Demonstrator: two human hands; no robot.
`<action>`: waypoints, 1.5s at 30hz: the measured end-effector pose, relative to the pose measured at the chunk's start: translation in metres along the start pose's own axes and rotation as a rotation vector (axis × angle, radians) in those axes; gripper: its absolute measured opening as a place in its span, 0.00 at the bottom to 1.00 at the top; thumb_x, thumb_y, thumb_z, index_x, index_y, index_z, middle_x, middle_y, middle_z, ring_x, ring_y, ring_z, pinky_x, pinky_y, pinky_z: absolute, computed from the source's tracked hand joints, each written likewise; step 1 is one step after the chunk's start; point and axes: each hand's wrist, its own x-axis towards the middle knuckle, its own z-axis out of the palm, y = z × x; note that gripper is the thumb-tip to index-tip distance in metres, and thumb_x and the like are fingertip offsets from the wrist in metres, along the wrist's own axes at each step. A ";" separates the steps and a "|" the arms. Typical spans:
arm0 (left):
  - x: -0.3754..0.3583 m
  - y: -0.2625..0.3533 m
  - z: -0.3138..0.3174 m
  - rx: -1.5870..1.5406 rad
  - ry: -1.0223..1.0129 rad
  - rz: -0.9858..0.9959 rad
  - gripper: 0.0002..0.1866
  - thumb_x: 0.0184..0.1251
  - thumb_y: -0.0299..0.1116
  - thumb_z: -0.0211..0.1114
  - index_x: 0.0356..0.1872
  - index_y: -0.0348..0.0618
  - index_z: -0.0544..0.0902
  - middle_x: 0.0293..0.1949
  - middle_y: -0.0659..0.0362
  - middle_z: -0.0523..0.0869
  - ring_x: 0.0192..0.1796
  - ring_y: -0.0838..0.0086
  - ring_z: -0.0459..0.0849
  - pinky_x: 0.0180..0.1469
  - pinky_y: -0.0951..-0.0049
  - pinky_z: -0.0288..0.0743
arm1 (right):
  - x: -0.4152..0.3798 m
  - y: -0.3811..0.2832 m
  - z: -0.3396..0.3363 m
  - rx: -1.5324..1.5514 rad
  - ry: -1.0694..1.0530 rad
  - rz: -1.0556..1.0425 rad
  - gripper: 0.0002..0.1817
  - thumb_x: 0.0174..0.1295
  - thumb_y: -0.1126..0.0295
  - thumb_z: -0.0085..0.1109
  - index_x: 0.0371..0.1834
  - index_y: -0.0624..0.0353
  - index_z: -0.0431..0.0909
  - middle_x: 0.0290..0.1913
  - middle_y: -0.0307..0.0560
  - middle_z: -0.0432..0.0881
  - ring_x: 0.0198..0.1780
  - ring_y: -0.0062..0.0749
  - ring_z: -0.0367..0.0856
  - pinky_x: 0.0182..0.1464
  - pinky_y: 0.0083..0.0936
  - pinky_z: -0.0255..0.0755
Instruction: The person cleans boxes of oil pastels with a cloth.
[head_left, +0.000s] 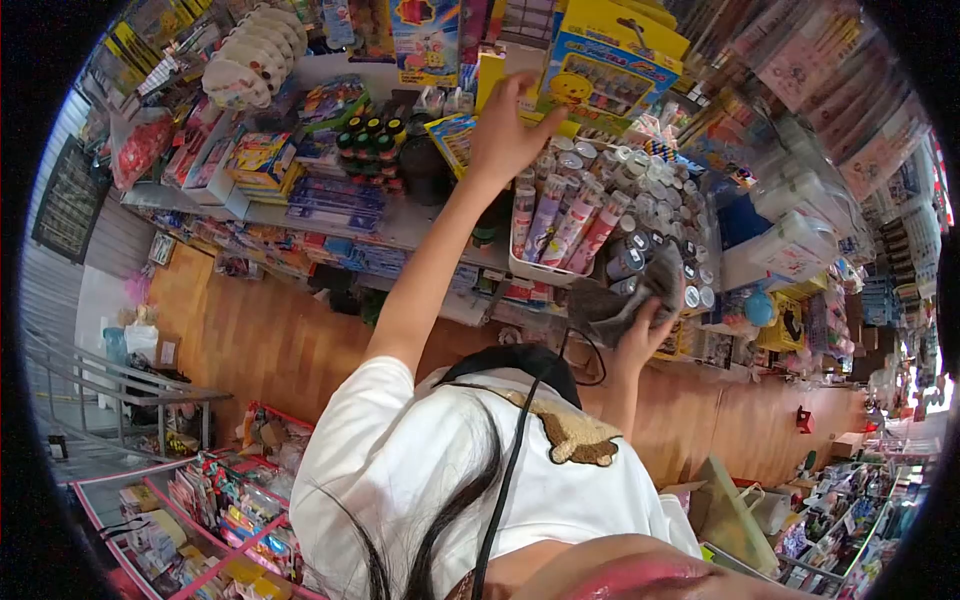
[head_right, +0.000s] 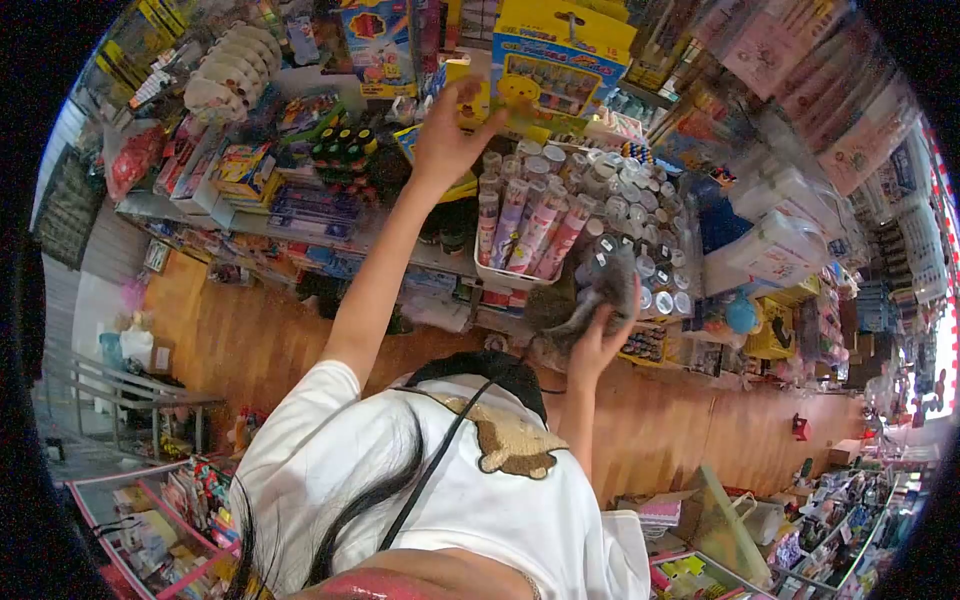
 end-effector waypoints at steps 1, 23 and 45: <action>0.004 0.002 0.008 0.010 -0.010 -0.017 0.30 0.54 0.47 0.65 0.49 0.34 0.69 0.43 0.49 0.76 0.46 0.61 0.76 0.42 0.65 0.72 | -0.001 0.003 -0.009 0.018 0.069 0.043 0.23 0.66 0.69 0.44 0.63 0.62 0.57 0.62 0.47 0.62 0.61 0.33 0.61 0.62 0.27 0.52; -0.012 0.052 0.028 -0.841 -0.158 -0.203 0.26 0.59 0.36 0.60 0.53 0.31 0.64 0.45 0.50 0.77 0.46 0.71 0.76 0.49 0.73 0.68 | 0.004 -0.032 -0.044 0.380 0.228 0.297 0.29 0.64 0.54 0.45 0.62 0.60 0.57 0.60 0.51 0.64 0.57 0.40 0.69 0.57 0.35 0.64; -0.022 0.068 0.006 -1.360 -0.232 -0.799 0.24 0.54 0.37 0.63 0.52 0.41 0.69 0.45 0.54 0.78 0.46 0.69 0.80 0.43 0.67 0.78 | -0.012 -0.026 -0.073 0.313 0.388 0.401 0.31 0.63 0.51 0.47 0.62 0.62 0.57 0.60 0.49 0.63 0.58 0.38 0.65 0.57 0.33 0.62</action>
